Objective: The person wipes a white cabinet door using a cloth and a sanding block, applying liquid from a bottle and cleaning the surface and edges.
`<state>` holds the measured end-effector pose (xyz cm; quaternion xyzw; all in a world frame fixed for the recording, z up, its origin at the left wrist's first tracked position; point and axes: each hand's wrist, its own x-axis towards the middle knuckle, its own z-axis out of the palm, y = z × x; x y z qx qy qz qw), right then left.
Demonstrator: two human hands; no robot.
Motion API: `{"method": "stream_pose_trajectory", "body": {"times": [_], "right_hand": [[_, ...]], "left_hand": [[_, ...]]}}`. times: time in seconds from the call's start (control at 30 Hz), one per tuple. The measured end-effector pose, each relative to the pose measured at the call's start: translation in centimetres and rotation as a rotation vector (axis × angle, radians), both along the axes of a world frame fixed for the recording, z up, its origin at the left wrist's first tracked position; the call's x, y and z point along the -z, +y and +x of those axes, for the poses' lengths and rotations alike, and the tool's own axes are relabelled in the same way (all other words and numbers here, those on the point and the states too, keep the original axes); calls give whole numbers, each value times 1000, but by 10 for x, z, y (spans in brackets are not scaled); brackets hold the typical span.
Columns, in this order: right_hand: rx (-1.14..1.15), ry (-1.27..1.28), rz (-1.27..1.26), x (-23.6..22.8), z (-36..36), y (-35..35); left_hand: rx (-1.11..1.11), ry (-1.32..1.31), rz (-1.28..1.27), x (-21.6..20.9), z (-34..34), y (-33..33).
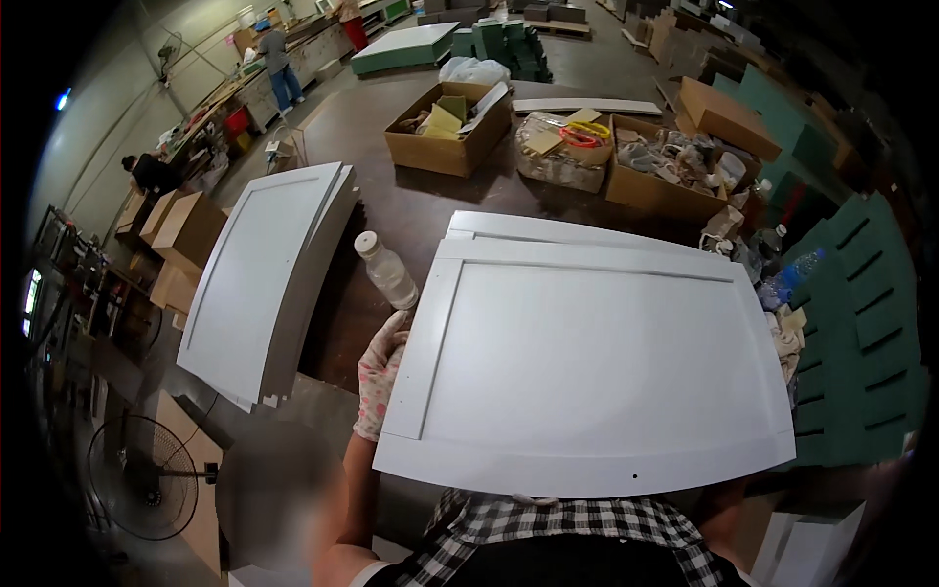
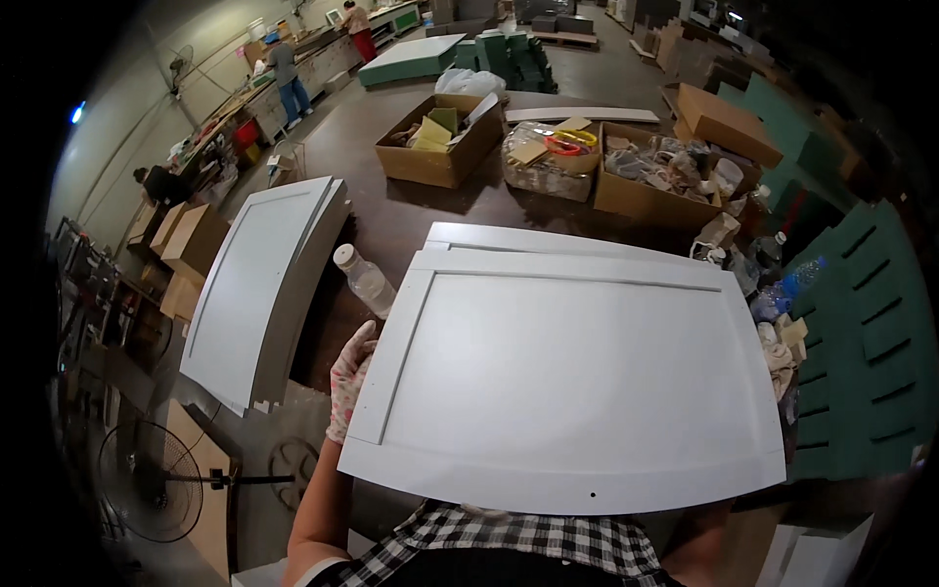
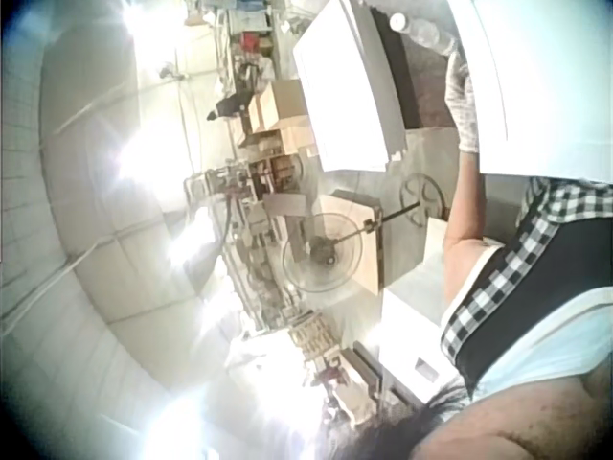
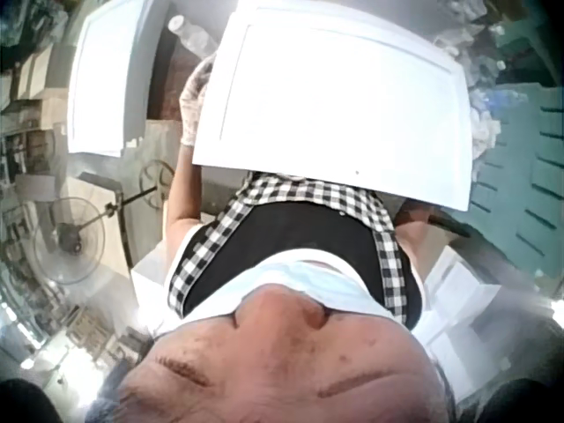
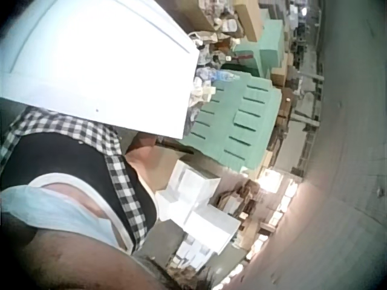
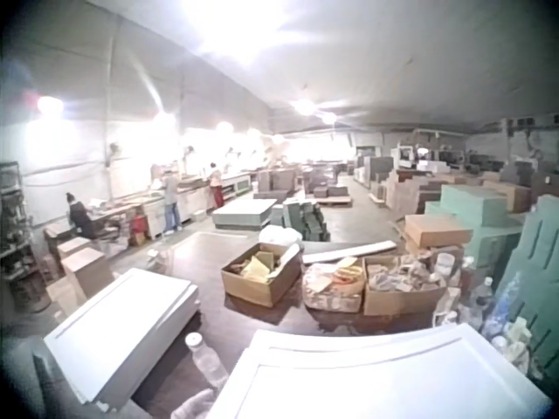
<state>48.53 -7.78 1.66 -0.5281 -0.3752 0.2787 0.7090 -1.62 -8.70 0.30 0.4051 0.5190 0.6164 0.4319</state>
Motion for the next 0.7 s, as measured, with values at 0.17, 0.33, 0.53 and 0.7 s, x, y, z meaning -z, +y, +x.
{"method": "stream_pose_trajectory", "body": {"times": [0.17,0.33,0.53,0.7], "right_hand": [[-29,-2,-50,7,-6,6],[-62,-6,-79,10,-12,19],[-102,11,-90,6,-16,45],[-150,28,-82,-6,-14,72]], "left_hand": [[47,137,16,11,-19,-5],[194,134,-202,-16,-36,7],[372,-275,-294,-40,-22,8],[504,-543,-177,-29,-12,9]]}}
